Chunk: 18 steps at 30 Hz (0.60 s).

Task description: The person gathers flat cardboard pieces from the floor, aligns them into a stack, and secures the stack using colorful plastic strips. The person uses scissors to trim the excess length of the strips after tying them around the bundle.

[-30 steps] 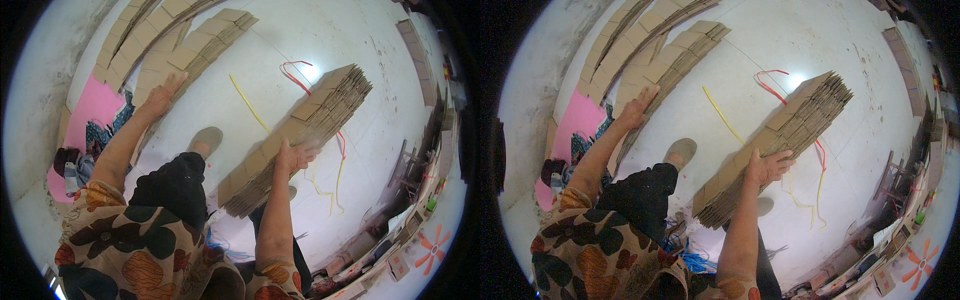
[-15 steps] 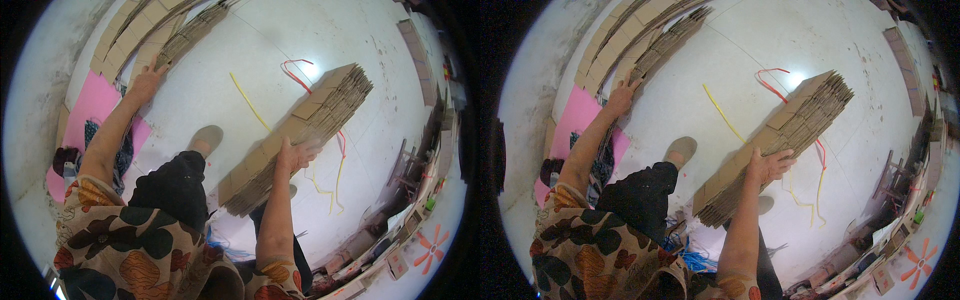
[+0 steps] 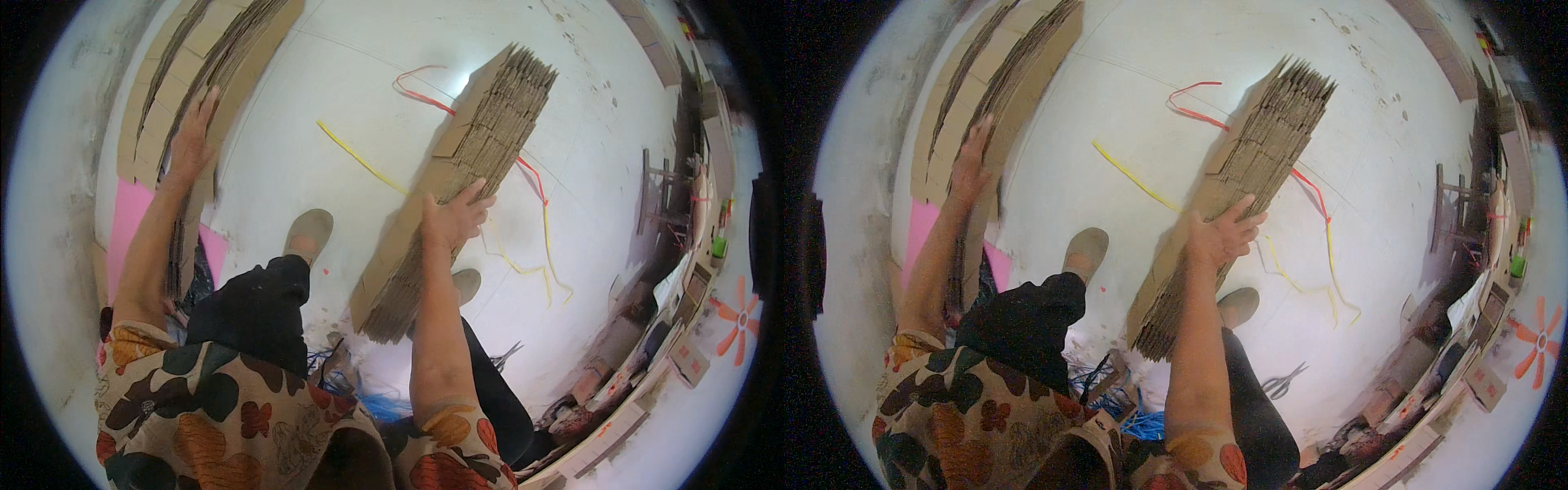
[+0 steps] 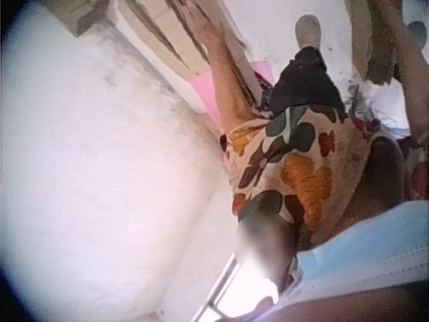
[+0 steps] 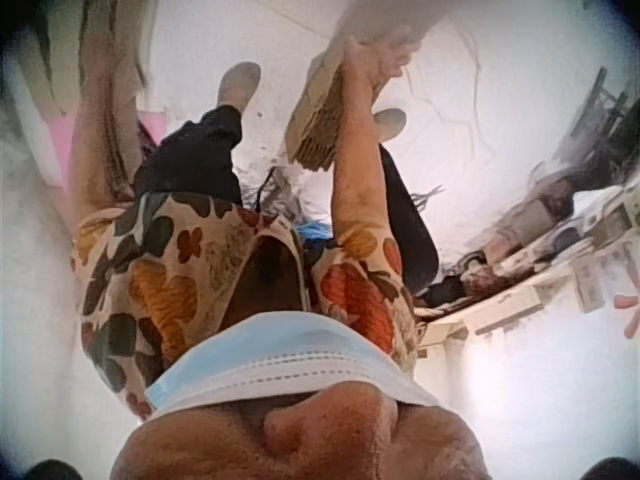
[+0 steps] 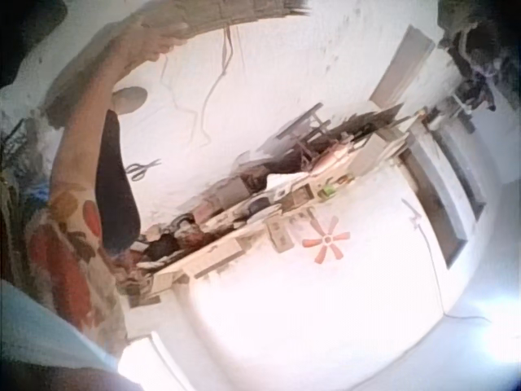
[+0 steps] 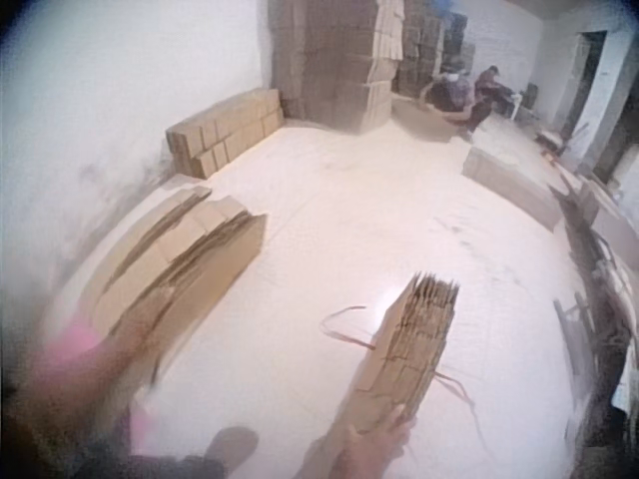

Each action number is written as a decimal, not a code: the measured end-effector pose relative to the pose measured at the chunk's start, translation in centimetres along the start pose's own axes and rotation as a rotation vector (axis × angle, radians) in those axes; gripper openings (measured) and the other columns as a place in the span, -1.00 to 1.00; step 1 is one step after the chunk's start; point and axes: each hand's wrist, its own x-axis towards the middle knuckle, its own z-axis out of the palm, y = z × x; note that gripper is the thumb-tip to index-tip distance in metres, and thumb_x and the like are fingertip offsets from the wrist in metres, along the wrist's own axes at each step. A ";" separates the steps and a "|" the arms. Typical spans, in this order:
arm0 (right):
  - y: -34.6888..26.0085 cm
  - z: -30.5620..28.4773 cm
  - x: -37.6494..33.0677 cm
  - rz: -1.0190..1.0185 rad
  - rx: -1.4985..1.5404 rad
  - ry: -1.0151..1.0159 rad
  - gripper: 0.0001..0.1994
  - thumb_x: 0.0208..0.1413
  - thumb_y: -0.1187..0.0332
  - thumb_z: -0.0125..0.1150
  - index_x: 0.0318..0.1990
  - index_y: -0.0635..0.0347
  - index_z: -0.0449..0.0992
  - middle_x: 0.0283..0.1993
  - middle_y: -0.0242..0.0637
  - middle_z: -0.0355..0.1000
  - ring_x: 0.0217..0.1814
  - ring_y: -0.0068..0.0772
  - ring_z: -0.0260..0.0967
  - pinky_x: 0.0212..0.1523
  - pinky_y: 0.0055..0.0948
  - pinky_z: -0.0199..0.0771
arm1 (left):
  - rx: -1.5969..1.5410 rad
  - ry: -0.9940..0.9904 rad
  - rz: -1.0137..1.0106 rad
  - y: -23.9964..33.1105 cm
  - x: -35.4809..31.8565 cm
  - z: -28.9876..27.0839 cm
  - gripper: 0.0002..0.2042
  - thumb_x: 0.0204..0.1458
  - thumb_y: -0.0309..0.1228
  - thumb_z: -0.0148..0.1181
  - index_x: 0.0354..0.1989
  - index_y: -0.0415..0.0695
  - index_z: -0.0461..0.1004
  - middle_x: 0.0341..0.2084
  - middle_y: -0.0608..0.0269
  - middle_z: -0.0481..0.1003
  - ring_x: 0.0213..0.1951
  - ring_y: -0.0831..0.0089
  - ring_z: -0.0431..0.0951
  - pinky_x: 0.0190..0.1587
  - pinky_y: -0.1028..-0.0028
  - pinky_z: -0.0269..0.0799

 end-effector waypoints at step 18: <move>2.0 -0.6 0.4 -0.031 0.095 0.068 0.03 -0.36 0.06 0.34 0.31 0.03 -0.14 0.34 0.19 -0.28 0.22 0.09 -0.06 -0.04 0.03 0.14 | -0.392 0.243 0.061 32.7 7.0 0.7 -0.44 -0.14 -0.53 0.01 0.15 0.12 0.23 0.12 0.07 0.18 -0.15 -0.01 0.37 -0.25 0.10 0.42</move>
